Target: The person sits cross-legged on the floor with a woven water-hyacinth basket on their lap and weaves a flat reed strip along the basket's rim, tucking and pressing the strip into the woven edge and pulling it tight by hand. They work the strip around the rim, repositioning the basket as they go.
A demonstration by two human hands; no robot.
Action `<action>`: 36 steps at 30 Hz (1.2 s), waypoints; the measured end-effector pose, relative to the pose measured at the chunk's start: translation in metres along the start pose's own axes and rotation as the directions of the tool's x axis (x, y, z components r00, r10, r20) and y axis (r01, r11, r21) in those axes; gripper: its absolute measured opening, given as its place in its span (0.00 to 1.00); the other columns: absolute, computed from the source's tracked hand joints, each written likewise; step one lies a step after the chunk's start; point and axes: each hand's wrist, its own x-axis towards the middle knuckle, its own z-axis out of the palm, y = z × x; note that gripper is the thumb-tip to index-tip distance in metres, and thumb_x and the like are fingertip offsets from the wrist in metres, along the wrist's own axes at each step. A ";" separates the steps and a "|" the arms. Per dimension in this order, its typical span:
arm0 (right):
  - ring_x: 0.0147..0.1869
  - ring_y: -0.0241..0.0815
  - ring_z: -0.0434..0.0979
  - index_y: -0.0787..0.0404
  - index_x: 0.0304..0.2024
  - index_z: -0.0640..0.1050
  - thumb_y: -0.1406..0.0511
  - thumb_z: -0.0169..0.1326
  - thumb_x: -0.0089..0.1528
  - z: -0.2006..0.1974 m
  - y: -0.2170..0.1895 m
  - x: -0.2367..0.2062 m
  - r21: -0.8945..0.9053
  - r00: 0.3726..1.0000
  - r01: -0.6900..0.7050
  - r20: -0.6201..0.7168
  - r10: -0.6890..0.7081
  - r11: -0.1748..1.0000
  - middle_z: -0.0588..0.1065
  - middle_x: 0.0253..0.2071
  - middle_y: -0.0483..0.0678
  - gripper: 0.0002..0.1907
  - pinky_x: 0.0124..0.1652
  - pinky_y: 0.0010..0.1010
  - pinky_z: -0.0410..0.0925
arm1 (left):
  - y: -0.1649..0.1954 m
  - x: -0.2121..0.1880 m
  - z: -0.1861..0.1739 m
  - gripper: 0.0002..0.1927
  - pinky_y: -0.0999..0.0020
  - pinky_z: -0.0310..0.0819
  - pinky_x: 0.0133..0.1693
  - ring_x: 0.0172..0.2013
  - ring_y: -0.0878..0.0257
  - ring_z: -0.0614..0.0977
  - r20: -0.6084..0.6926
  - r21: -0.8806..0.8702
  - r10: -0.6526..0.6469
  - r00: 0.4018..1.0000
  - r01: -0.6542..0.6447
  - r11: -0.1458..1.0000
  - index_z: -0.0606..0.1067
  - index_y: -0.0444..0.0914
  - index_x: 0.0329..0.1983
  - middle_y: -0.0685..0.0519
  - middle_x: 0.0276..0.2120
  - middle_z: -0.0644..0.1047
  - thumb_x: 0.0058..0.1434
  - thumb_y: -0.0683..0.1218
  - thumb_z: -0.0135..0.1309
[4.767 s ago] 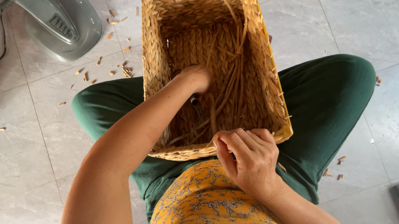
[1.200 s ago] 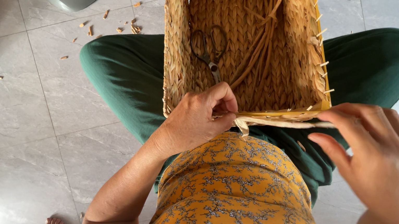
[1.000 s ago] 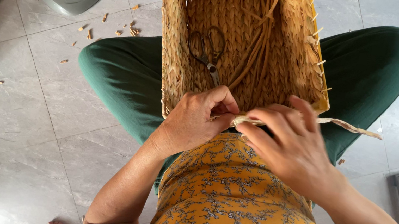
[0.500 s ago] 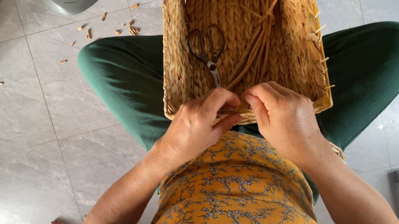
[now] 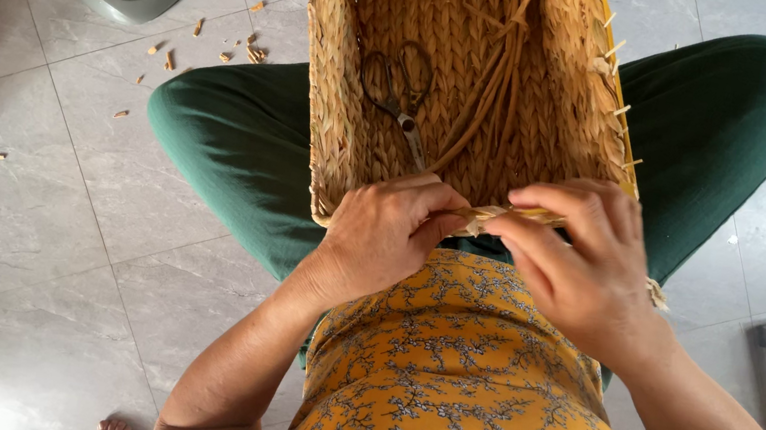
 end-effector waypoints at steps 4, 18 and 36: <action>0.59 0.50 0.73 0.51 0.43 0.81 0.67 0.65 0.60 0.018 -0.002 -0.001 -0.044 0.997 0.034 -0.062 -0.036 0.998 0.73 0.53 0.46 0.09 0.61 0.47 0.62 | -0.004 0.004 -0.006 0.06 0.60 0.79 0.37 0.35 0.57 0.85 0.077 -0.050 0.015 0.997 -0.011 0.999 0.80 0.40 0.41 0.54 0.36 0.81 0.62 0.45 0.57; 0.51 0.50 0.76 0.64 0.41 0.79 0.68 0.65 0.57 0.008 0.008 0.003 0.082 0.999 -0.029 -0.026 0.031 0.996 0.75 0.46 0.50 0.11 0.50 0.40 0.68 | 0.010 -0.006 0.011 0.06 0.64 0.78 0.33 0.34 0.59 0.85 -0.263 0.035 0.142 0.954 -0.138 0.990 0.76 0.43 0.40 0.57 0.33 0.80 0.62 0.42 0.62; 0.38 0.36 0.78 0.59 0.44 0.82 0.68 0.61 0.57 -0.045 0.014 0.055 0.033 0.907 0.340 0.254 -0.337 0.940 0.76 0.39 0.40 0.12 0.33 0.27 0.70 | 0.020 0.005 0.012 0.07 0.64 0.79 0.33 0.31 0.61 0.85 -0.192 -0.034 -0.014 0.981 0.007 0.999 0.78 0.40 0.40 0.55 0.31 0.81 0.65 0.48 0.59</action>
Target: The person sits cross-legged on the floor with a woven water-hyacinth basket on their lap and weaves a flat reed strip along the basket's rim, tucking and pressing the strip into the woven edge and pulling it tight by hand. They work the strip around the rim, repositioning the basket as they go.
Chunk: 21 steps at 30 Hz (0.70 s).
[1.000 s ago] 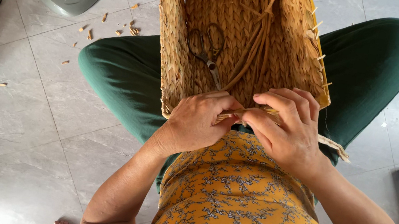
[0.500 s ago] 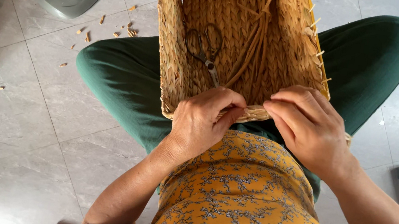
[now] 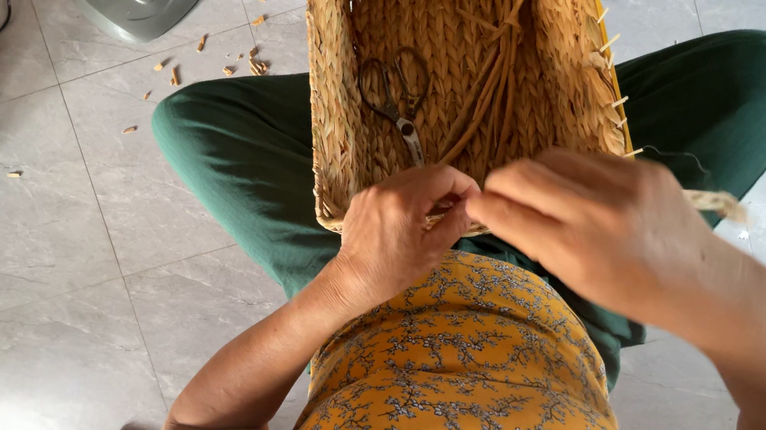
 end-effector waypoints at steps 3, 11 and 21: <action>0.40 0.37 0.80 0.55 0.42 0.82 0.68 0.59 0.59 0.004 0.023 0.022 -0.055 0.998 -0.008 0.060 0.012 0.998 0.77 0.38 0.40 0.09 0.31 0.27 0.70 | -0.001 -0.004 0.000 0.04 0.62 0.80 0.36 0.35 0.57 0.84 -0.030 0.031 0.111 0.993 -0.110 0.993 0.76 0.37 0.39 0.51 0.33 0.80 0.66 0.43 0.58; 0.43 0.46 0.82 0.48 0.40 0.82 0.59 0.54 0.64 0.040 0.056 0.057 0.132 0.846 -0.361 0.462 0.265 0.923 0.80 0.39 0.37 0.07 0.40 0.43 0.73 | 0.000 -0.008 0.001 0.09 0.61 0.78 0.44 0.43 0.53 0.81 -0.099 0.178 0.295 0.950 -0.274 0.945 0.75 0.37 0.38 0.52 0.39 0.76 0.59 0.40 0.64; 0.45 0.50 0.81 0.57 0.40 0.83 0.66 0.60 0.60 0.049 0.056 0.039 0.240 0.966 -0.252 0.116 0.230 0.937 0.81 0.42 0.47 0.07 0.46 0.41 0.72 | 0.000 -0.008 0.002 0.08 0.62 0.79 0.46 0.43 0.57 0.82 -0.160 0.171 0.288 0.944 -0.260 0.950 0.78 0.41 0.41 0.56 0.40 0.77 0.60 0.42 0.64</action>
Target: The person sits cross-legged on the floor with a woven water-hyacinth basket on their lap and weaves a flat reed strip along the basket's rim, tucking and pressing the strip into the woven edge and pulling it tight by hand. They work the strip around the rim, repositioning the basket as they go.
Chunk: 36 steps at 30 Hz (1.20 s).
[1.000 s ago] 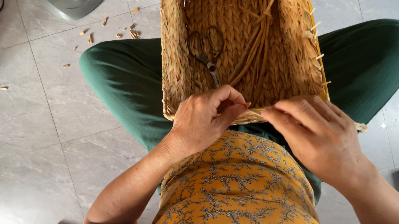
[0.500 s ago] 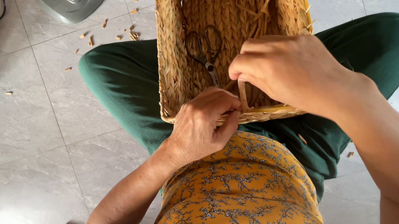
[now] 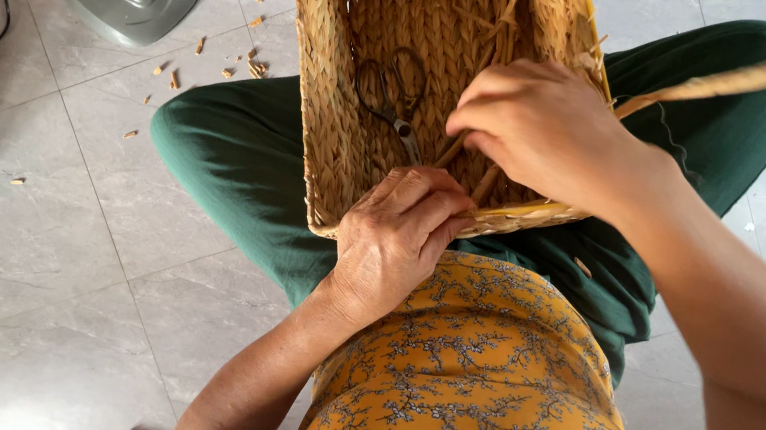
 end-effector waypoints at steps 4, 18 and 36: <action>0.33 0.46 0.79 0.60 0.41 0.83 0.66 0.62 0.65 -0.014 -0.039 -0.059 0.121 0.949 -0.148 -0.261 0.175 0.982 0.78 0.32 0.49 0.04 0.34 0.34 0.69 | -0.005 0.004 -0.002 0.06 0.63 0.78 0.42 0.41 0.59 0.82 0.127 -0.075 -0.091 0.988 0.101 0.992 0.78 0.40 0.37 0.56 0.36 0.79 0.63 0.47 0.62; 0.21 0.30 0.72 0.64 0.37 0.84 0.65 0.63 0.62 0.089 -0.055 -0.108 0.702 0.780 -0.503 0.117 0.615 0.504 0.76 0.19 0.45 0.07 0.23 0.23 0.64 | -0.027 0.007 -0.007 0.09 0.62 0.78 0.37 0.34 0.60 0.84 0.485 -0.099 -0.190 0.854 0.269 0.958 0.79 0.41 0.41 0.55 0.33 0.78 0.68 0.49 0.52; 0.38 0.36 0.79 0.61 0.40 0.83 0.69 0.61 0.59 -0.019 -0.064 -0.134 0.588 0.962 -0.190 -0.050 0.269 0.786 0.78 0.45 0.49 0.07 0.33 0.25 0.72 | -0.014 -0.001 -0.003 0.12 0.67 0.79 0.42 0.41 0.62 0.80 0.081 0.122 0.116 0.990 -0.125 0.985 0.80 0.41 0.46 0.57 0.38 0.73 0.58 0.37 0.62</action>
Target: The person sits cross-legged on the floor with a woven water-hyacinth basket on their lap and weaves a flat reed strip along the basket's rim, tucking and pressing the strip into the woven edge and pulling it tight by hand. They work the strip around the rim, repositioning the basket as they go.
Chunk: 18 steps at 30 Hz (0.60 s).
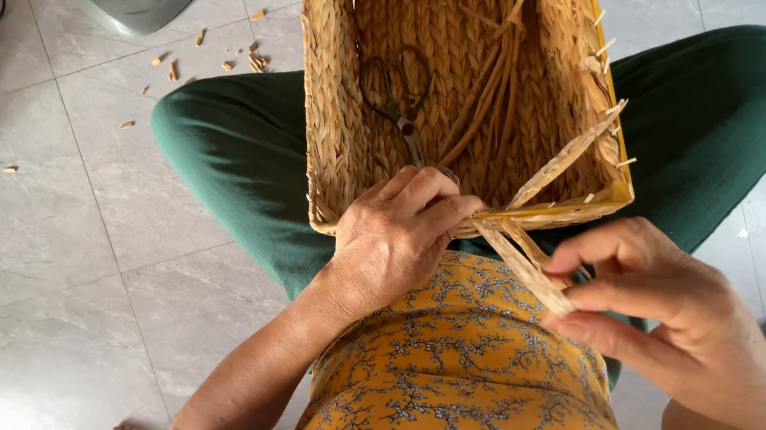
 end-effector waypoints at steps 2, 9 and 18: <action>0.35 0.33 0.79 0.61 0.40 0.82 0.68 0.62 0.60 -0.006 0.003 0.003 0.022 0.993 -0.045 0.109 0.042 0.999 0.80 0.39 0.44 0.06 0.29 0.23 0.71 | 0.000 0.000 0.000 0.12 0.68 0.79 0.42 0.41 0.62 0.80 -0.011 0.021 0.011 1.000 -0.011 1.000 0.80 0.41 0.46 0.57 0.39 0.73 0.59 0.37 0.62; 0.29 0.34 0.82 0.61 0.35 0.82 0.65 0.66 0.62 0.007 0.016 0.003 0.032 0.964 -0.078 0.259 0.067 0.996 0.81 0.28 0.43 0.07 0.29 0.26 0.70 | 0.002 0.001 -0.002 0.12 0.65 0.77 0.42 0.40 0.61 0.79 -0.037 -0.006 0.003 0.999 -0.003 1.000 0.80 0.41 0.46 0.57 0.38 0.73 0.59 0.42 0.65; 0.20 0.39 0.82 0.65 0.31 0.84 0.64 0.55 0.62 0.022 0.034 -0.022 0.138 0.783 -0.535 0.451 0.428 0.833 0.81 0.18 0.48 0.11 0.23 0.30 0.72 | 0.002 0.000 0.004 0.14 0.65 0.76 0.41 0.39 0.62 0.79 -0.047 0.036 -0.017 0.999 0.019 0.999 0.81 0.44 0.47 0.59 0.36 0.73 0.58 0.43 0.66</action>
